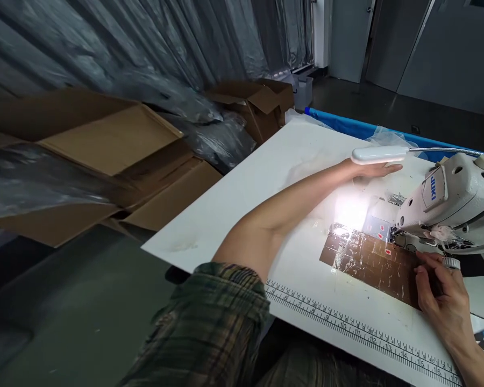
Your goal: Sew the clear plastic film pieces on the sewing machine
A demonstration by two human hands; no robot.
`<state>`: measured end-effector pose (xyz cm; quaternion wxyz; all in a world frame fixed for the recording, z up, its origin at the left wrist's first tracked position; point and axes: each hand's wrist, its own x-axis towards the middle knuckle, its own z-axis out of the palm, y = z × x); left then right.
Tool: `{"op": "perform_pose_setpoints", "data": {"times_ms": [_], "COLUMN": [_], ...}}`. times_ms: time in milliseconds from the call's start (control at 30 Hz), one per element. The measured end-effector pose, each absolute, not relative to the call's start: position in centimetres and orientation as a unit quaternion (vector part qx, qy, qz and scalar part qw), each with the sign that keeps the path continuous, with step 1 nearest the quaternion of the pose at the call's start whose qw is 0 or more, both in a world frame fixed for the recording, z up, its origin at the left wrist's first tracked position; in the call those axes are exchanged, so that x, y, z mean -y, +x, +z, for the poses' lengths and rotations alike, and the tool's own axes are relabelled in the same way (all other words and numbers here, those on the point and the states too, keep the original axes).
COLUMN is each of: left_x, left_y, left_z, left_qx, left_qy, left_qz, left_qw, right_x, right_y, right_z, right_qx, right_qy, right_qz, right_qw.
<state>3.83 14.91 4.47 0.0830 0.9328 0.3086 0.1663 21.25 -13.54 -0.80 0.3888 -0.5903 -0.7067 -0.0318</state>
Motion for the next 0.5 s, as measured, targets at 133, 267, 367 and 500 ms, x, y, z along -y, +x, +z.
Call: {"op": "perform_pose_setpoints", "data": {"times_ms": [133,267,367,500], "left_x": [-12.0,-9.3,-8.3,-7.3], "left_y": [2.1,1.8,1.9,0.9], "left_z": [6.2,6.2,5.1,4.3], "left_qx": [-0.3,-0.282,-0.277,-0.295], "left_qy": [0.934,0.949,0.957,0.954], "left_qz": [0.123,0.002,-0.009,-0.009], "left_qw": [0.149,0.141,0.085,0.053], "right_x": [13.8,13.9,13.9,14.0], "right_y": [20.8,20.4,20.5,20.9], "right_z": [-0.8,-0.6,-0.5,-0.6], "right_qx": [0.701,0.72,0.73,0.733], "right_qy": [-0.592,-0.565,-0.545,-0.533], "right_qz": [-0.019,-0.018,-0.024,-0.03], "right_qw": [0.397,0.402,0.412,0.421]}}
